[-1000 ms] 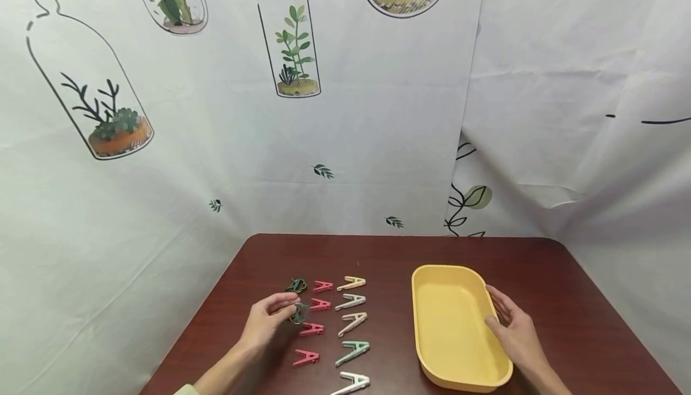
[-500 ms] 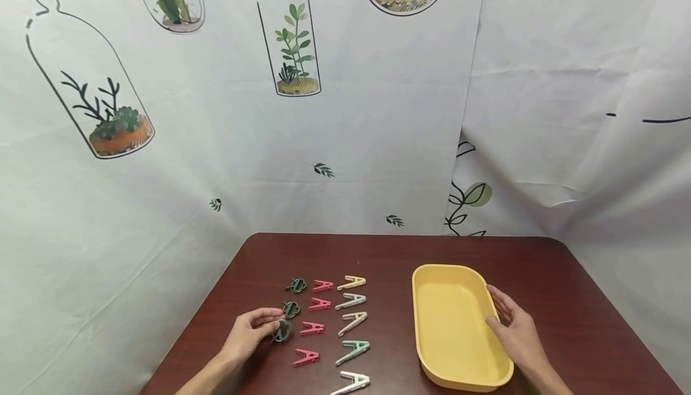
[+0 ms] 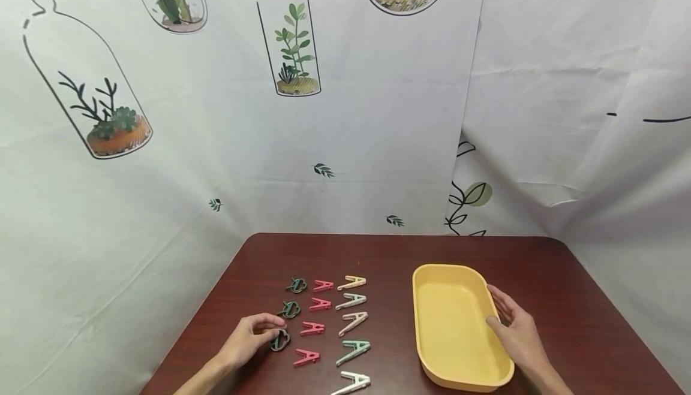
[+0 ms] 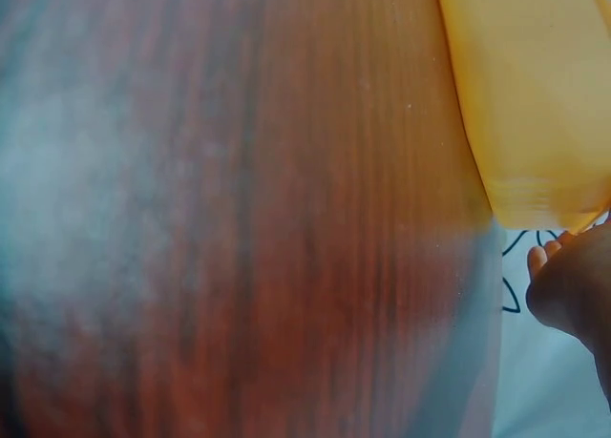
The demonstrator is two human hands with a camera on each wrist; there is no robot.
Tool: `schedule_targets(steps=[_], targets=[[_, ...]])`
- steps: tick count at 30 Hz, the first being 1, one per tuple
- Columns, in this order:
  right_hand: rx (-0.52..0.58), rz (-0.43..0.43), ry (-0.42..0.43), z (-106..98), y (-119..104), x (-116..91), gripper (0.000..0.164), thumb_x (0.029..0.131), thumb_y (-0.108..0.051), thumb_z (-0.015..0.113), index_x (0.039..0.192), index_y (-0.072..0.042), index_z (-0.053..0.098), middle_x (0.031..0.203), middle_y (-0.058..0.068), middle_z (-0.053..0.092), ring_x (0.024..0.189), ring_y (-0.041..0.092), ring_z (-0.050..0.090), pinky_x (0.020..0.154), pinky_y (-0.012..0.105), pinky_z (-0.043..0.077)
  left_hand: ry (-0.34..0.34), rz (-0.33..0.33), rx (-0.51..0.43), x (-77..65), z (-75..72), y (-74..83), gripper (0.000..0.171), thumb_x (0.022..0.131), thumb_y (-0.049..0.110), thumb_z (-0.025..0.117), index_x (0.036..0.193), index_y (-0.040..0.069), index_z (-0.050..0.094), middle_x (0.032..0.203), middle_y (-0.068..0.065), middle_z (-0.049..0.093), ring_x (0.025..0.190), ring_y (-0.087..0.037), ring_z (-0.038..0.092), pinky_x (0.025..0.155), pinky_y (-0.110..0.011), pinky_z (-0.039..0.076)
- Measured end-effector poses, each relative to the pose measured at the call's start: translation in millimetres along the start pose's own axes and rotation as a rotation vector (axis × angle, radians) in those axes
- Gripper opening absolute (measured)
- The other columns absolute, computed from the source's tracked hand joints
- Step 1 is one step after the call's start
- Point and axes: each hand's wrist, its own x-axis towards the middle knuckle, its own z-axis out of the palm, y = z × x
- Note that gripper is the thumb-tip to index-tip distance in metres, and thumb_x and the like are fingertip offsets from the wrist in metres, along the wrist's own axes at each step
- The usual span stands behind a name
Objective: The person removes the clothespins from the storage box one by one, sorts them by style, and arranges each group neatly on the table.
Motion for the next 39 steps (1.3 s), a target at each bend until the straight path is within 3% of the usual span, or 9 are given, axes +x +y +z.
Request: schedule_targets(steps=[6,9,15,22,28,35,39], targets=[[-0.026,0.021,-0.014,0,0,0,0.058,0.099,0.007,0.065,0.153,0.011,0.044,0.150,0.024,0.045,0.112,-0.023,0.048,0.079,0.012,0.055,-0.022,0.092,0.122,-0.2,-0.4,-1.6,0.011,0.098,0.003,0.074,0.108,0.009,0.076,0.102,-0.002,0.077,0.091,-0.012,0.070,0.077,-0.025,0.055],[-0.029,0.022,-0.016,0,0,1,0.058,0.099,0.007,0.065,0.154,0.011,0.044,0.149,0.030,0.044,0.112,-0.023,0.048,0.080,0.011,0.054,-0.022,0.123,0.183,0.7,0.9,-2.8,0.012,0.099,0.005,0.073,0.108,0.012,0.076,0.102,0.002,0.076,0.092,-0.009,0.070,0.080,-0.026,0.056],[-0.030,0.013,-0.009,0,0,1,0.058,0.099,0.007,0.065,0.154,0.011,0.044,0.150,0.024,0.044,0.113,-0.024,0.047,0.082,0.007,0.051,0.003,0.131,0.239,1.8,4.3,-5.3,0.012,0.100,0.007,0.073,0.108,0.016,0.075,0.102,0.006,0.075,0.095,-0.009,0.070,0.082,-0.028,0.056],[-0.012,0.007,-0.006,0,1,0,0.058,0.099,0.007,0.065,0.153,0.011,0.045,0.149,0.007,0.048,0.114,-0.023,0.047,0.083,0.008,0.051,0.049,0.117,0.198,0.7,5.6,-8.4,0.015,0.099,0.008,0.075,0.113,0.015,0.076,0.107,0.006,0.077,0.101,-0.011,0.071,0.088,-0.028,0.057],[-0.014,0.017,-0.009,0,1,-1,0.058,0.100,0.006,0.065,0.154,0.010,0.044,0.149,0.007,0.048,0.113,-0.024,0.047,0.080,0.011,0.054,0.111,0.083,0.133,-1.5,3.3,-10.9,0.022,0.097,0.010,0.078,0.118,0.015,0.076,0.113,0.004,0.077,0.107,-0.013,0.071,0.091,-0.027,0.056],[-0.022,0.020,-0.015,0,0,0,0.058,0.100,0.006,0.065,0.154,0.010,0.044,0.151,0.022,0.045,0.113,-0.024,0.046,0.082,0.008,0.052,0.188,0.097,0.047,-3.2,-1.4,-8.1,0.038,0.092,0.010,0.083,0.128,0.014,0.072,0.123,-0.001,0.075,0.116,-0.023,0.071,0.095,-0.031,0.057],[0.026,-0.003,-0.010,0,3,0,0.058,0.100,0.008,0.064,0.153,0.012,0.044,0.144,-0.013,0.053,0.114,-0.024,0.048,0.083,0.008,0.051,0.229,0.127,0.111,-3.4,-5.6,-7.1,0.054,0.091,0.019,0.087,0.141,0.018,0.066,0.137,0.002,0.070,0.129,-0.023,0.064,0.105,-0.045,0.052]])
